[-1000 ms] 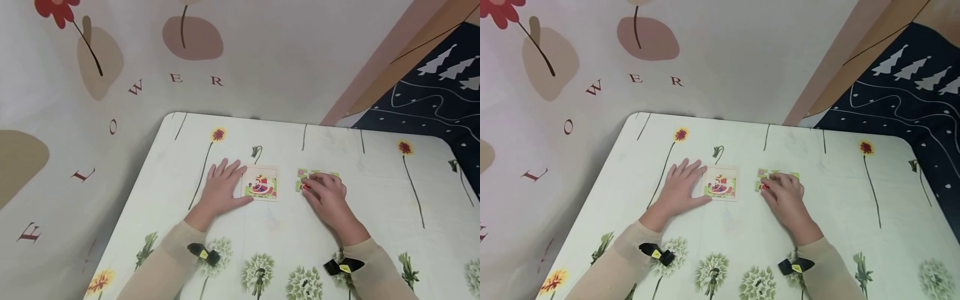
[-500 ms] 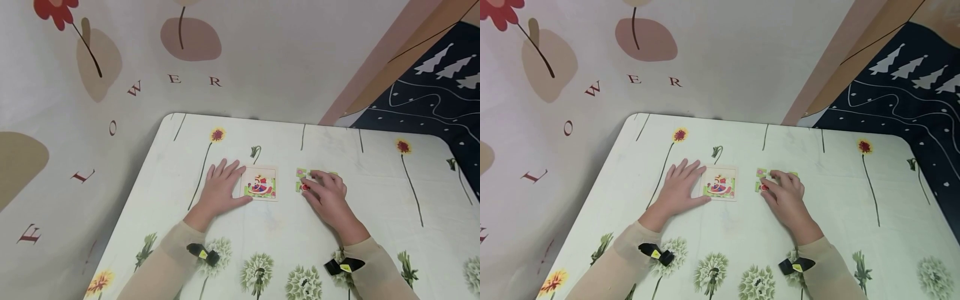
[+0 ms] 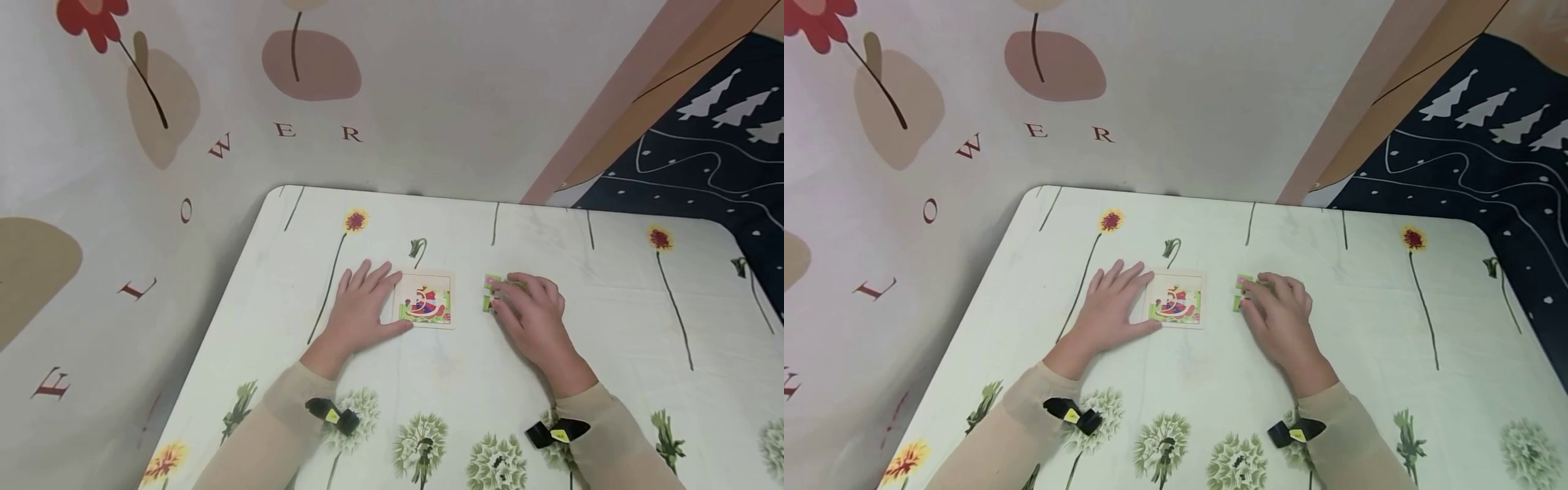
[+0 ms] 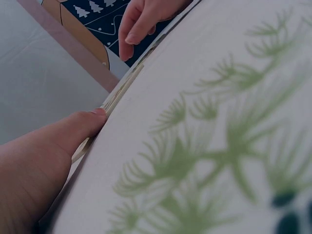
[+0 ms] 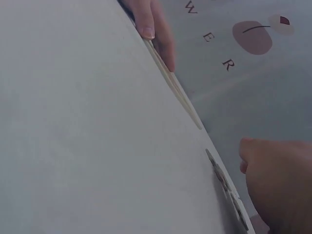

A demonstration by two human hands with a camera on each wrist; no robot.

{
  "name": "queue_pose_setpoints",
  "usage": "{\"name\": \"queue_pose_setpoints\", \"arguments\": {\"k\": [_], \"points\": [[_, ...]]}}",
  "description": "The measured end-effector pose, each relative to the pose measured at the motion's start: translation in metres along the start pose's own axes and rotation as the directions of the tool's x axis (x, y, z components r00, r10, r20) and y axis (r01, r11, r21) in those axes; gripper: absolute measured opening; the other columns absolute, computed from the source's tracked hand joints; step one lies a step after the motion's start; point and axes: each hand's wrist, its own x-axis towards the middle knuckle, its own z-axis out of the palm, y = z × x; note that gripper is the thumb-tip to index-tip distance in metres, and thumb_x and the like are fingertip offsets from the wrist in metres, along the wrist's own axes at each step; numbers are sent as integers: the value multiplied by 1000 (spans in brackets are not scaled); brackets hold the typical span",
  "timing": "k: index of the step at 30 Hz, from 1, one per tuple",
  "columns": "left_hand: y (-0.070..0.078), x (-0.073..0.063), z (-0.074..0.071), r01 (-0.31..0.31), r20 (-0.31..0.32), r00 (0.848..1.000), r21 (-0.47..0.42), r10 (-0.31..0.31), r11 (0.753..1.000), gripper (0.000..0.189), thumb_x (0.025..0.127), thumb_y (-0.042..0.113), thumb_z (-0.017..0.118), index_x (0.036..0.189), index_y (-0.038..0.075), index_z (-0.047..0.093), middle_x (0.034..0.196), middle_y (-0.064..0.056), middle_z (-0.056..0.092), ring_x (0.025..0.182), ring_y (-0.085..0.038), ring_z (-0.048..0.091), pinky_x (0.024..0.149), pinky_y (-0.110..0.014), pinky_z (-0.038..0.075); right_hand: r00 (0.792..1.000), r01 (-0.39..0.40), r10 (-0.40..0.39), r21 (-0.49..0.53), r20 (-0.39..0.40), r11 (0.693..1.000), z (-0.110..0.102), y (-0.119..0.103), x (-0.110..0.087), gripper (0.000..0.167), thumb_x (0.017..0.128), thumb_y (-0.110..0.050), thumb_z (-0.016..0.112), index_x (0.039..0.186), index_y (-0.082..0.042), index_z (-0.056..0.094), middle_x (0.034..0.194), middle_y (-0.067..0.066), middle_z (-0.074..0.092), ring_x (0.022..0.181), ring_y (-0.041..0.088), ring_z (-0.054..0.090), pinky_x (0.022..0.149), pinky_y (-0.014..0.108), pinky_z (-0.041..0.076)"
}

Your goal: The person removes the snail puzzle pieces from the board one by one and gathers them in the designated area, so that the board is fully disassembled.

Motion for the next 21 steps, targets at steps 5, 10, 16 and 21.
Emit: {"name": "queue_pose_setpoints", "arguments": {"k": [5,10,16,21], "points": [[1,-1,-1,2,0,1000,2,-2,1000,98,90,79,62,167,23,40,176,-3,27,163,-37,9,126,-64,5,997,-64,64,7,-39,998,5,-10,7,25,104,-15,69,127,-7,77,128,19,62,125,47,43,100,70,27],[1,-2,-3,1,-1,1000,-6,-1,1000,99,89,79,63,167,23,40,176,-3,27,163,-37,9,126,-64,4,998,-62,62,-8,11,998,15,-24,15,26,104,-19,70,127,-7,77,123,17,65,123,43,46,101,66,29],[2,-1,-3,4,4,1000,-13,-4,1000,98,90,79,62,167,23,40,176,-3,27,163,-37,9,126,-64,4,995,6,-4,-22,97,1000,34,-48,25,29,101,-23,75,127,-11,77,113,10,66,116,37,49,99,60,32],[3,-1,-4,7,7,1000,-10,-7,1000,98,90,78,63,167,23,40,176,-4,27,163,-37,9,126,-65,5,983,61,-53,-40,177,997,50,-68,34,30,103,-25,72,131,-15,76,110,5,64,110,34,50,100,61,33]]}}
